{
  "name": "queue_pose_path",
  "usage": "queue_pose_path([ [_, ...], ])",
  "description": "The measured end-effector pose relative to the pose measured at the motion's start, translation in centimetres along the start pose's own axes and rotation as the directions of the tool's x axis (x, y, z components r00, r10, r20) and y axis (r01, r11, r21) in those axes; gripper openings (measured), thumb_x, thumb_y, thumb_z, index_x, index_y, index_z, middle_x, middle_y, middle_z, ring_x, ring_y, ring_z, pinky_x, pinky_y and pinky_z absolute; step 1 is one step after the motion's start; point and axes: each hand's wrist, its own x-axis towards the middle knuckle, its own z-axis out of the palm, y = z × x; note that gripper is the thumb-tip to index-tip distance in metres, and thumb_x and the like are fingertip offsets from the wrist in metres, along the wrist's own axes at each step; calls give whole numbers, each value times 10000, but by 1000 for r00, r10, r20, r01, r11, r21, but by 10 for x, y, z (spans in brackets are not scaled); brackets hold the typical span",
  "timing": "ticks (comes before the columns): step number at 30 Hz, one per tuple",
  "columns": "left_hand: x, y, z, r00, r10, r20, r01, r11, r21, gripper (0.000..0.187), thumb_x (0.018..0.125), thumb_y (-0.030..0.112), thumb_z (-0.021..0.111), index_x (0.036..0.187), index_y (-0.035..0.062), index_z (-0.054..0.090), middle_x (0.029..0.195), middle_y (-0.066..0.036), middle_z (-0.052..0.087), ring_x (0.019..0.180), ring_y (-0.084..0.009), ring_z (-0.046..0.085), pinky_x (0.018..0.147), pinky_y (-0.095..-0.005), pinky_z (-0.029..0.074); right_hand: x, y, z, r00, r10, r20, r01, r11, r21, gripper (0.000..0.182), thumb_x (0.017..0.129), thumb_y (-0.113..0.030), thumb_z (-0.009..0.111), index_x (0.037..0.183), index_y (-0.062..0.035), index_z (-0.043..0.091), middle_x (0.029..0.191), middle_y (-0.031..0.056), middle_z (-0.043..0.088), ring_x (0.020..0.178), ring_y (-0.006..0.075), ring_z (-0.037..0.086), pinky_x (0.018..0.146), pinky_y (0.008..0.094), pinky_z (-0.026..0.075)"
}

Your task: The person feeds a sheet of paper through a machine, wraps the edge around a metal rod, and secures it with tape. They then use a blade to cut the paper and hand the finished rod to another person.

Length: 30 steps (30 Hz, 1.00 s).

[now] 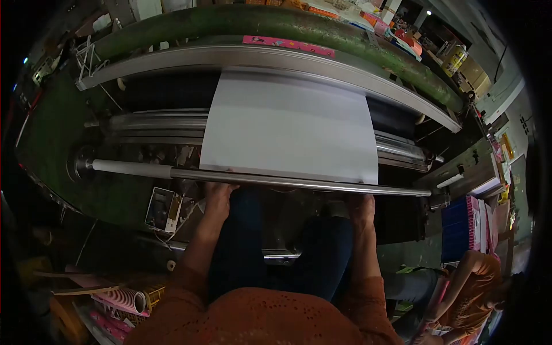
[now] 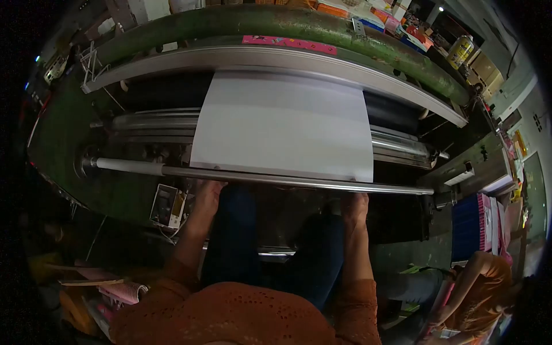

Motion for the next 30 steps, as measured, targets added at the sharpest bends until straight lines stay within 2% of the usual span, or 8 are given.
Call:
queue_pose_path([
  [3, -13, 8, -1, 999, 6, 54, -11, 995, 99, 146, 920, 167, 632, 922, 23, 662, 791, -55, 669, 704, -147, 645, 689, -267, 527, 4, 11, -23, 990, -118, 72, 123, 991, -60, 126, 881, -100, 603, 989, -36, 615, 900, 31, 615, 796, 124, 569, 704, 237, 458],
  [14, -71, 50, 16, 995, -92, -50, 100, 975, 200, 184, 914, 203, 640, 939, 20, 642, 817, -54, 657, 696, -133, 632, 675, -278, 525, -67, -32, -14, 996, -81, -43, 63, 944, -324, 110, 871, -138, 675, 858, -57, 603, 775, 1, 600, 632, 77, 516, 584, 234, 417],
  [18, -83, 73, 36, 992, -110, -55, 118, 976, 184, 192, 924, 197, 618, 1000, 20, 611, 842, -63, 655, 720, -143, 634, 701, -294, 517, -118, -58, 36, 793, -582, 180, 508, 467, -724, 466, 747, -196, 786, 1096, 34, 581, 1110, 131, 596, 1004, 234, 579, 844, 299, 459],
  [19, -84, 77, 40, 991, -114, -65, 124, 974, 188, 192, 924, 197, 618, 1000, 20, 611, 842, -63, 655, 720, -143, 634, 701, -294, 517, -123, -67, 40, 561, -701, 440, 504, -132, -854, 630, 633, -176, 829, 1187, -37, 562, 1249, 137, 540, 1171, 317, 505, 967, 387, 403],
  [21, -81, 85, 50, 993, -96, -74, 106, 983, 148, 192, 931, 193, 597, 1021, 23, 593, 872, -78, 653, 751, -150, 635, 711, -296, 506, -133, -79, 61, 619, -472, 627, 448, -444, -776, 522, 599, -146, 815, 1086, -102, 632, 1248, 97, 560, 1213, 338, 470, 1023, 455, 331],
  [25, -76, 92, 60, 994, -88, -64, 94, 990, 102, 204, 938, 220, 595, 1002, 26, 594, 888, -87, 652, 759, -165, 642, 724, -308, 507, -81, -106, 86, 479, -378, 793, 622, -491, -610, 127, 662, -70, 736, 772, -94, 678, 1130, 47, 617, 1160, 293, 502, 939, 438, 358],
  [28, -76, 87, 73, 974, 208, 87, -226, 904, 364, 218, 903, 177, 624, 1047, 16, 594, 985, -114, 639, 872, -223, 634, 773, -353, 501, -40, -119, 112, 629, -190, 754, 650, -403, -644, 102, 691, -86, 718, 785, -72, 681, 1129, 79, 619, 1142, 295, 510, 963, 417, 356],
  [30, -68, 80, 91, 528, 293, 797, -798, -151, 584, 292, 850, 141, 632, 1108, 10, 591, 1114, -128, 593, 1030, -284, 575, 837, -394, 479, -10, -118, 109, 671, -101, 735, 676, -325, -661, 100, 685, -122, 728, 777, -95, 699, 1133, 60, 619, 1140, 299, 509, 938, 425, 374],
])
